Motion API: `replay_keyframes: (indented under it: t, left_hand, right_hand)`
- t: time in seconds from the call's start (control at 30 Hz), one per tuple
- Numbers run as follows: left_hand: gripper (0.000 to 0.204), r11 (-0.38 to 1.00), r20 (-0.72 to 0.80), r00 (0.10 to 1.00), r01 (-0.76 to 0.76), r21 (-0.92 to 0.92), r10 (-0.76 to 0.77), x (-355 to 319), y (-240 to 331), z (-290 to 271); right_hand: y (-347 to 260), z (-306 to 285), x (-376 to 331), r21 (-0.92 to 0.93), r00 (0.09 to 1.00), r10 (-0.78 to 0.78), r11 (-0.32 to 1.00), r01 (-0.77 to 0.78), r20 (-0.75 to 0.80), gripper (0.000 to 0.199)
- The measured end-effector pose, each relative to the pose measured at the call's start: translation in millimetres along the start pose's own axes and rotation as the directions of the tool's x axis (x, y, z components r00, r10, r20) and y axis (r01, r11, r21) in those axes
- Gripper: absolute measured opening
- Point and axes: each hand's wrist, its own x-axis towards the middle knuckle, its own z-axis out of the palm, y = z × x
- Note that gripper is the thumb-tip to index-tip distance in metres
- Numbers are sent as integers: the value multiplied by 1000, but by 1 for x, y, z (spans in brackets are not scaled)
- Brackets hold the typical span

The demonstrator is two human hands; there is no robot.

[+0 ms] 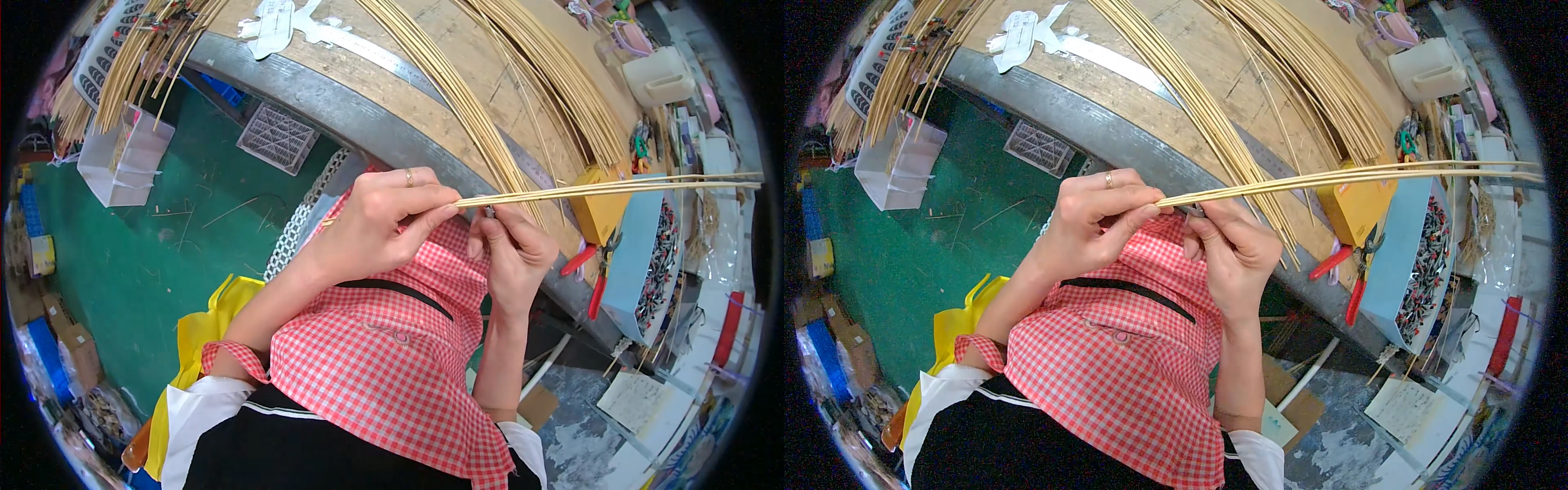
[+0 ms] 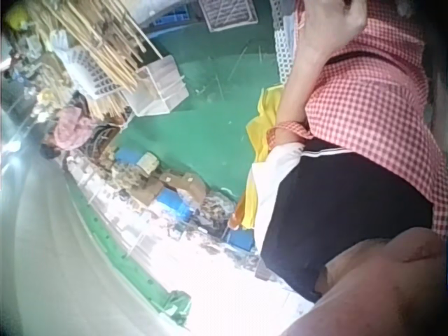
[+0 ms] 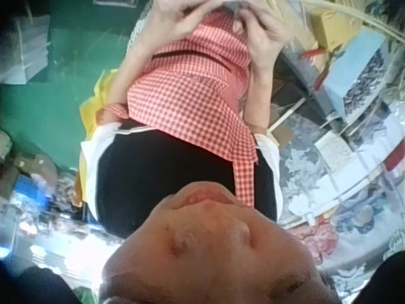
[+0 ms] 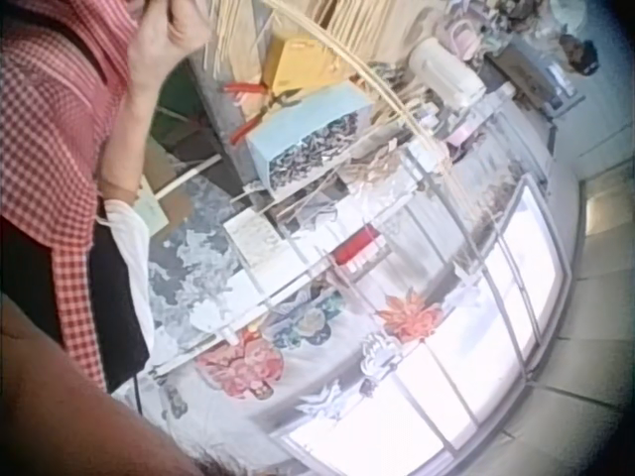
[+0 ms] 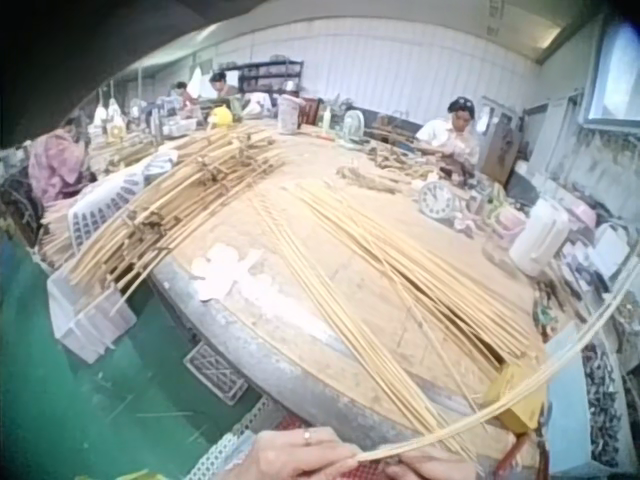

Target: The person repeatedly picks up thin bamboo sticks and small metal clips from a workbench. They align the sticks and secure them together using the clips, then place the assembled units into a container. The process is repetitive and involves handling multiple sticks and clips throughout the video.

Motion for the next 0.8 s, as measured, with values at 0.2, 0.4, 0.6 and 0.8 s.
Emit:
replay_keyframes:
  t: [0.2, 0.4, 0.6, 0.8]
  left_hand:
    - [12, 1000, 21, 1000, 1, -4, -1, 0, 2, 1]
    - [13, 1000, 32, 999, 7, 18, -8, 1, 3, -1]
    - [11, 1000, 77, 997, 0, -20, 2, 1, -2, -2]
    - [12, 977, 319, 945, 134, -165, -76, 4, -13, -10]
  right_hand:
    - [-5, 1, 0, -14, 1000, 22, 1000, -22, -11, 15]
    - [-8, -1, 0, -18, 998, 53, 998, -53, 17, 15]
    - [-17, -18, 11, -12, 997, -66, 998, 66, 44, 27]
    - [-15, -52, 22, 469, 982, -159, 863, 187, -98, 22]
